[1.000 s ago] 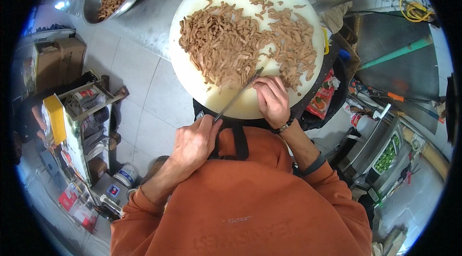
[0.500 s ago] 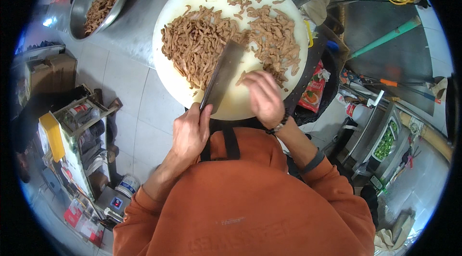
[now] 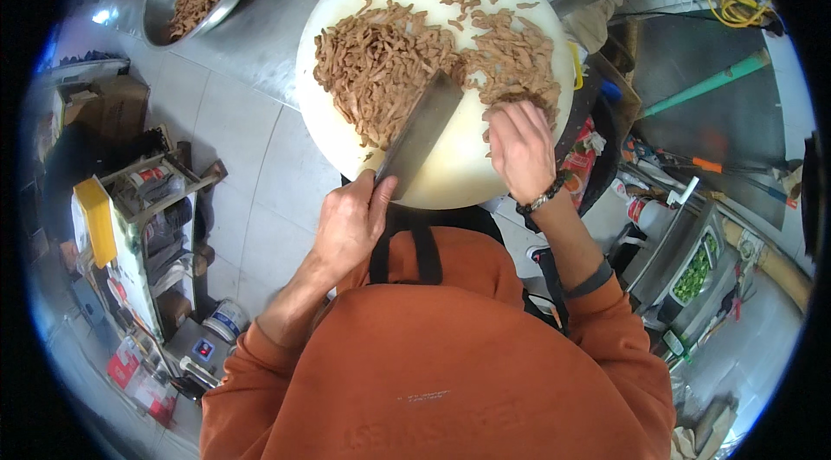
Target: The person stirs a mixture in a wok, then scrapes the cooked contents into a large metal bowl. The person then uses a cleaver to repeatedly chop and mince a pile of cooked meat on a cutting board, gathering the minced meat into a container.
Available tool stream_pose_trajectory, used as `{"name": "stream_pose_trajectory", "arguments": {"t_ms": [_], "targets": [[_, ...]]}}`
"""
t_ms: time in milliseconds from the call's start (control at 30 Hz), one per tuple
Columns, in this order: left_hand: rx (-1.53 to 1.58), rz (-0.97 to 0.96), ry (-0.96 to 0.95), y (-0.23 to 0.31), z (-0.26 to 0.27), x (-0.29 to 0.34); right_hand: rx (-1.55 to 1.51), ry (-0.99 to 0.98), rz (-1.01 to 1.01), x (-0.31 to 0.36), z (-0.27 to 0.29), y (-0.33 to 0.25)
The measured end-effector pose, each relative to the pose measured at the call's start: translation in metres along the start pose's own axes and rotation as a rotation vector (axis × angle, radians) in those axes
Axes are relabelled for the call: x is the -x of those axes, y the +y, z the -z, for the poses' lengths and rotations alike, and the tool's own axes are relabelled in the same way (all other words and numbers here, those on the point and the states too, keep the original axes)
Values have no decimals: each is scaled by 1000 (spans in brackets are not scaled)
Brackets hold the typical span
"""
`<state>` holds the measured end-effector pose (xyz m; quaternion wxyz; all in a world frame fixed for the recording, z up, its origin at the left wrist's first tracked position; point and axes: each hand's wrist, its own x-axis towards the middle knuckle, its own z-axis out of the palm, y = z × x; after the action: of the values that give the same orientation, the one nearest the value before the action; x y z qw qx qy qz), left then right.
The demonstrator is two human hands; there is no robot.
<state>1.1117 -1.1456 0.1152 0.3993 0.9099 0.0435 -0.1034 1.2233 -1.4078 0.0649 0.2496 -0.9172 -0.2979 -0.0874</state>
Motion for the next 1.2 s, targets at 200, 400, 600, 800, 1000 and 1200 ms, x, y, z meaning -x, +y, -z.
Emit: {"name": "stream_pose_trajectory", "arguments": {"t_ms": [200,400,600,800,1000,1200], "targets": [[12,24,3,0,2,2,-283,29,128,24,-30,-38],[-46,-34,-61,4,14,21,-315,91,34,41,-39,-40],[-194,-133,-100,7,26,38,-327,86,18,42,-41,-38],[-219,-133,-80,7,2,15,-342,55,-14,41,-37,-42],[-71,-41,33,9,0,12,-196,249,-125,30,0,-21],[-47,-110,-92,0,7,6,-55,31,-117,21,17,15]]}}
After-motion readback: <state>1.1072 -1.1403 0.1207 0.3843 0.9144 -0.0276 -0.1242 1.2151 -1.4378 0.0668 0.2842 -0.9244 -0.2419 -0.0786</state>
